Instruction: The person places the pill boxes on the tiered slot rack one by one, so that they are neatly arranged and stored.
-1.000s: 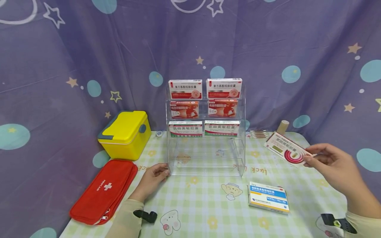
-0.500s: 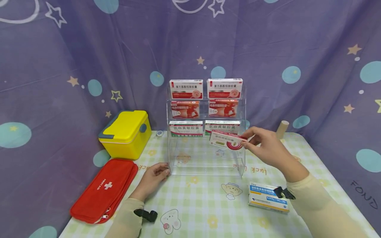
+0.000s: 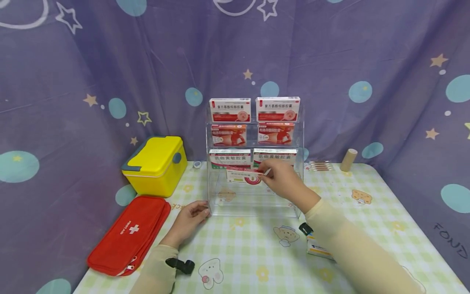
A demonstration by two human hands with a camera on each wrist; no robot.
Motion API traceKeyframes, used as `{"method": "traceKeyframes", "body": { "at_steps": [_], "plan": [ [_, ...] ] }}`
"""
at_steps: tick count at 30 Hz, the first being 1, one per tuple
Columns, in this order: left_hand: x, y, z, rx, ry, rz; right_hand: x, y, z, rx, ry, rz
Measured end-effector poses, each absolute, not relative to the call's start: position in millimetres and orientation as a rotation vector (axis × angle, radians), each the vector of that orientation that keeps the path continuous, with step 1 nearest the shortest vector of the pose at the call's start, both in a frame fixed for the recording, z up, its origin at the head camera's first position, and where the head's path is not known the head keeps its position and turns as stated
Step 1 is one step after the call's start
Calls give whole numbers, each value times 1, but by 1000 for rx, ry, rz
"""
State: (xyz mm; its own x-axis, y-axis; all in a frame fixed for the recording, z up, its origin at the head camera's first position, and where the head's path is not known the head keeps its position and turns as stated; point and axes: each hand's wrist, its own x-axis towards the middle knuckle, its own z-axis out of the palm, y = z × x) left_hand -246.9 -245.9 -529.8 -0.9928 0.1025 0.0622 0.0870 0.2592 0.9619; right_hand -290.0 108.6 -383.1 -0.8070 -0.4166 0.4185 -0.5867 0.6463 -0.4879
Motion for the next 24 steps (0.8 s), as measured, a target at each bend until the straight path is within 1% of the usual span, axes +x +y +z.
{"method": "traceKeyframes", "body": {
  "at_steps": [6,12,24],
  "plan": [
    [-246,-245,-530,156,2498,1883,-299,85,-396,831,-2616,882],
    [-246,-244,-527,138,2484,1879,-300,69,-395,860,-2591,895],
    [-246,-244,-527,153,2489,1888,-303,54,-407,863,-2637,899]
  ]
}}
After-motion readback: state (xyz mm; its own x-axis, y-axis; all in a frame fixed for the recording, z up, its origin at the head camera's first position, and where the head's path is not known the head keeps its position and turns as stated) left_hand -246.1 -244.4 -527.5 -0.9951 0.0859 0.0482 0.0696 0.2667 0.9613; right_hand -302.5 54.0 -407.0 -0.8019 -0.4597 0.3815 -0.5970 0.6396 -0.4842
